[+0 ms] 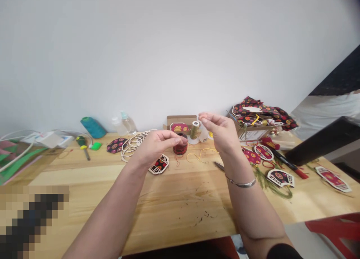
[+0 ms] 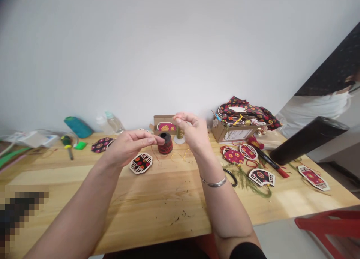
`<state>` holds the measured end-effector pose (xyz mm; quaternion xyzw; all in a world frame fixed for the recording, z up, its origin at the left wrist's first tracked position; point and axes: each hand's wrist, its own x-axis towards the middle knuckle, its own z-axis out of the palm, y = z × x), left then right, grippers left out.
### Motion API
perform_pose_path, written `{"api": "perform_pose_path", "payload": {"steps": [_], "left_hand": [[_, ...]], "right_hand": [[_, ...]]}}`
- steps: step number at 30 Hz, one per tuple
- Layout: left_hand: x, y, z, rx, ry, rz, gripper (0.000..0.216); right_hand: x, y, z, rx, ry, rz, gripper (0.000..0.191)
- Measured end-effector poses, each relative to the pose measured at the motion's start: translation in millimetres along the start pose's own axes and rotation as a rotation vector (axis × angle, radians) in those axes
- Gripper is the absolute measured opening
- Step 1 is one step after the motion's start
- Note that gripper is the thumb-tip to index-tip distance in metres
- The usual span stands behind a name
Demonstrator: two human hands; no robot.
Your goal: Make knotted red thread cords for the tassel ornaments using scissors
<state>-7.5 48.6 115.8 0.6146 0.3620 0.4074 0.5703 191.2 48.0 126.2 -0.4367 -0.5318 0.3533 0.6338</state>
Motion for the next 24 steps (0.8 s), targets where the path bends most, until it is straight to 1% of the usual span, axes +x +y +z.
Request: {"api": "perform_pose_path", "payload": {"steps": [1,2,3,6,7,8,10,11,12,14,18,22,24], "left_hand": [[1,0,0,0.003,0.024,-0.004,0.016],[1,0,0,-0.015,0.066,-0.001,0.016],[2,0,0,-0.049,0.114,0.009,0.015],[2,0,2,-0.148,0.219,0.052,0.014],[2,0,3,-0.148,0.231,0.065,0.013],[2,0,3,-0.128,0.235,0.075,0.011],[2,-1,3,-0.052,0.239,0.093,0.01],[1,-2,3,-0.015,0.238,0.104,0.011],[1,-2,2,0.016,0.23,0.116,0.012],[1,-3,2,0.048,0.187,0.14,0.012],[-1,-4,4,0.055,0.072,0.16,0.014],[-2,-5,7,0.037,0.029,0.116,0.016],[-2,-6,8,0.009,0.032,0.098,0.015]], "right_hand": [[0,-2,-5,-0.06,0.015,-0.05,0.007],[0,-4,-9,-0.148,-0.018,-0.096,0.008],[-1,-7,-14,-0.259,-0.102,-0.13,0.01],[-7,-17,-21,-0.595,-0.495,-0.131,0.017],[-9,-19,-21,-0.664,-0.56,-0.124,0.019],[-11,-20,-19,-0.704,-0.559,-0.127,0.021],[-13,-18,-13,-0.704,-0.44,-0.164,0.025],[-13,-16,-8,-0.672,-0.381,-0.183,0.024],[-13,-13,-4,-0.632,-0.349,-0.189,0.022],[-13,-7,4,-0.558,-0.374,-0.17,0.02],[-13,2,13,-0.462,-0.507,-0.153,0.021],[-14,1,13,-0.421,-0.485,-0.118,0.015],[-14,-2,11,-0.421,-0.498,-0.102,0.016]]}}
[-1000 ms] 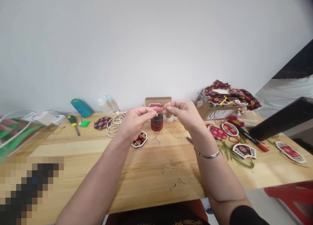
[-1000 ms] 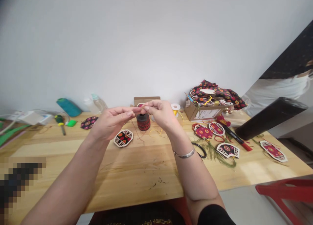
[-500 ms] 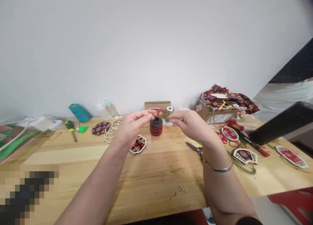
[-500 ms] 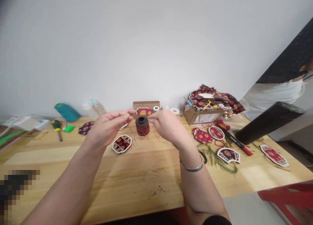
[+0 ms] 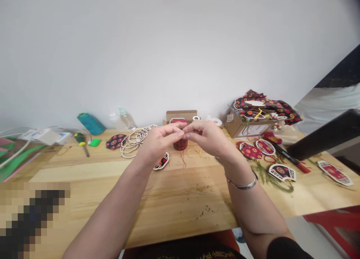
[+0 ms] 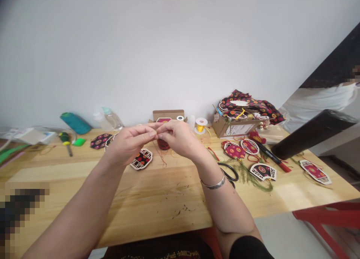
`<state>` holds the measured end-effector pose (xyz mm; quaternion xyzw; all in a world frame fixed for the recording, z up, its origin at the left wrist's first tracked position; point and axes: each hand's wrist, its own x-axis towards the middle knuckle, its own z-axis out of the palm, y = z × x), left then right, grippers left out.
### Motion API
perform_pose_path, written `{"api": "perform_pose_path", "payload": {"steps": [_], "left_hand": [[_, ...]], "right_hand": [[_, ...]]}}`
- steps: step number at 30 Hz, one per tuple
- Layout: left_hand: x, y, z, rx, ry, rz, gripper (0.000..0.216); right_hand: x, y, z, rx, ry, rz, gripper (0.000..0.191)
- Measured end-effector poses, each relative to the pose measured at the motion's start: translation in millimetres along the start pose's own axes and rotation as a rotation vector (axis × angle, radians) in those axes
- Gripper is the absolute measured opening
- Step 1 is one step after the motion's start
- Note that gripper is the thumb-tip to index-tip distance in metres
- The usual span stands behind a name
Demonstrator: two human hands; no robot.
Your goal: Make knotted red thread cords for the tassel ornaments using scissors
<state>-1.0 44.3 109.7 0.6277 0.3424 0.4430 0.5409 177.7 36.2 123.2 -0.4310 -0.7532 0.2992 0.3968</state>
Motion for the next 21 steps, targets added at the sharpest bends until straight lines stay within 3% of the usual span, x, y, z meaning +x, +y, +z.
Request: {"api": "perform_pose_path", "payload": {"steps": [7,13,21], "left_hand": [[2,-3,2,-0.08,0.004,-0.04,0.017],[2,-5,6,-0.121,0.055,-0.1,0.016],[3,-2,18,-0.275,0.026,-0.183,0.028]], "right_hand": [[-3,-4,-7,-0.059,-0.11,-0.016,0.02],[-1,2,-3,-0.089,-0.006,0.019,0.016],[0,1,-8,0.069,0.158,0.07,0.01]]}}
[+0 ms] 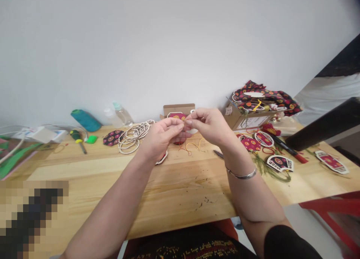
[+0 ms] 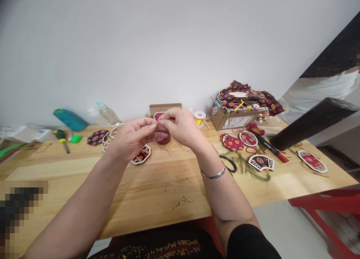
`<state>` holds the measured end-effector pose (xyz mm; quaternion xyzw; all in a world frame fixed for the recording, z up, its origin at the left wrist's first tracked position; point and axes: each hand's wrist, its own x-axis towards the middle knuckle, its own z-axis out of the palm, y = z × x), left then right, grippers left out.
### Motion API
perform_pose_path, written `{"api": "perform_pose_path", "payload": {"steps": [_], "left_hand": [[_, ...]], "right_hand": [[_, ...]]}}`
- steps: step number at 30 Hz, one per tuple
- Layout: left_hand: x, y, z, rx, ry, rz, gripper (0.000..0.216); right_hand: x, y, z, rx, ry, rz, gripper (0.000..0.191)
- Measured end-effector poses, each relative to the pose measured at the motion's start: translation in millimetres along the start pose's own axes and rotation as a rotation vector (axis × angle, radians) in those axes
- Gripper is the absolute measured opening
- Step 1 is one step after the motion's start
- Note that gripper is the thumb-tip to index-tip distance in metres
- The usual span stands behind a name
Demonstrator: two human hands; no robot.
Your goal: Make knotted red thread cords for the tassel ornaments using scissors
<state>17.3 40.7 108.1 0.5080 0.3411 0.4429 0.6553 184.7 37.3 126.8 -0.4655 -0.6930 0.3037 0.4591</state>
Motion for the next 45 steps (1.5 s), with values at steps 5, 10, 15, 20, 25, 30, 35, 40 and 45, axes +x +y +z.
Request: {"api": "perform_pose_path", "payload": {"steps": [5,10,15,20,25,30,35,40,45], "left_hand": [[4,-12,0,0.109,-0.045,0.023,0.023],[8,-19,-2,0.237,-0.108,0.022,0.021],[9,-27,-5,0.361,-0.142,-0.011,0.022],[9,-36,-9,0.448,-0.179,-0.084,0.027],[5,-35,-7,0.574,-0.207,-0.14,0.026],[-1,-38,-11,0.618,-0.222,-0.174,0.027],[-1,-48,-16,0.719,-0.206,-0.117,0.025],[-4,-50,-20,0.899,-0.19,-0.003,0.021],[-18,-25,-24,1.226,-0.041,0.353,0.019]], "right_hand": [[2,0,-2,0.078,0.116,0.027,0.008],[2,-1,-9,0.109,0.251,0.021,0.007],[3,2,-24,0.193,0.404,0.021,0.006],[4,5,-35,0.27,0.425,0.045,0.007],[2,1,-40,0.427,0.42,0.052,0.011],[-3,-8,-44,0.565,0.454,-0.004,0.017],[-5,-12,-49,0.607,0.515,-0.07,0.022],[-7,-12,-52,0.582,0.554,-0.124,0.023],[-8,-13,-51,0.52,0.544,-0.135,0.022]]}}
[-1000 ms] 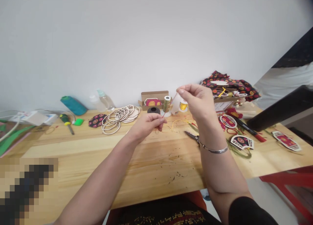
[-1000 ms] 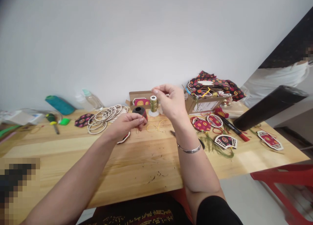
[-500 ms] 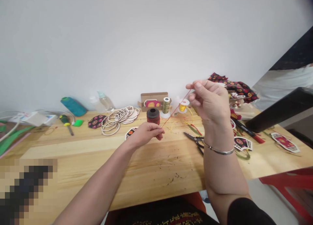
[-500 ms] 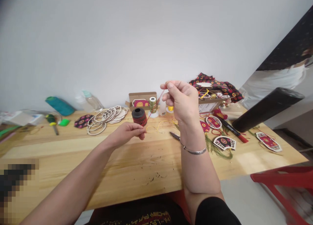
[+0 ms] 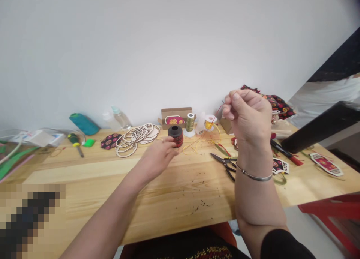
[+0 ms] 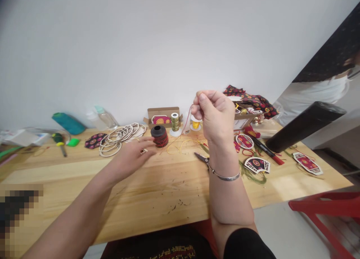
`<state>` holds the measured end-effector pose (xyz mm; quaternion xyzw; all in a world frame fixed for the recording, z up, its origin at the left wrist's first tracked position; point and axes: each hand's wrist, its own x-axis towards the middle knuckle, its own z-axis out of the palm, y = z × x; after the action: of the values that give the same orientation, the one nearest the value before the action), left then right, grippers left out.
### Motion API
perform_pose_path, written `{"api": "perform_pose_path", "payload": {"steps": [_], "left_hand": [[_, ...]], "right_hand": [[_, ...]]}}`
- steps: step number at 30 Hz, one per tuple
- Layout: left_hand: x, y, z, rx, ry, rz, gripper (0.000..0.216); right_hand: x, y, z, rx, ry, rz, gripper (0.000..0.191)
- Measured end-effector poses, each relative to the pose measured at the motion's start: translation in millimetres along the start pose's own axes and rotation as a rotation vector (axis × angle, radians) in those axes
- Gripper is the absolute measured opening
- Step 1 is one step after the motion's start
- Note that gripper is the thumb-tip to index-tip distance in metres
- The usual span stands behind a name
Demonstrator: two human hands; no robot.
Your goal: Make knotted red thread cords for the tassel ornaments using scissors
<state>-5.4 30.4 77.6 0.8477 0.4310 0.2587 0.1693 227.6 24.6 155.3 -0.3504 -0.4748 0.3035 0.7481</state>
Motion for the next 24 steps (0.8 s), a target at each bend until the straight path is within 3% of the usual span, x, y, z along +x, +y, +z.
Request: {"api": "perform_pose_path", "payload": {"steps": [3,5,6,7,11,13,17,24], "left_hand": [[0,11,-22,0.153,0.517,0.039,0.019],[2,19,-30,0.088,0.701,0.043,0.019],[4,24,-32,-0.003,0.731,0.039,0.021],[5,28,-30,-0.13,0.709,0.044,0.023],[9,37,-9,-0.819,0.351,-0.063,0.036],[11,36,1,-1.036,0.235,-0.084,0.04],[15,32,6,-1.129,0.108,-0.144,0.033],[18,33,0,-1.088,0.225,-0.237,0.02]], "right_hand": [[-3,2,4,-0.018,-0.061,0.026,0.02],[-7,5,9,-0.019,-0.121,0.044,0.019],[-9,7,13,-0.02,-0.152,0.052,0.018],[-12,9,16,-0.025,-0.184,0.06,0.017],[-25,15,34,-0.063,-0.314,0.131,0.015],[-30,18,42,-0.078,-0.36,0.18,0.013],[-34,21,49,-0.109,-0.376,0.234,0.011],[-26,30,45,-0.121,-0.327,0.286,0.009]]}}
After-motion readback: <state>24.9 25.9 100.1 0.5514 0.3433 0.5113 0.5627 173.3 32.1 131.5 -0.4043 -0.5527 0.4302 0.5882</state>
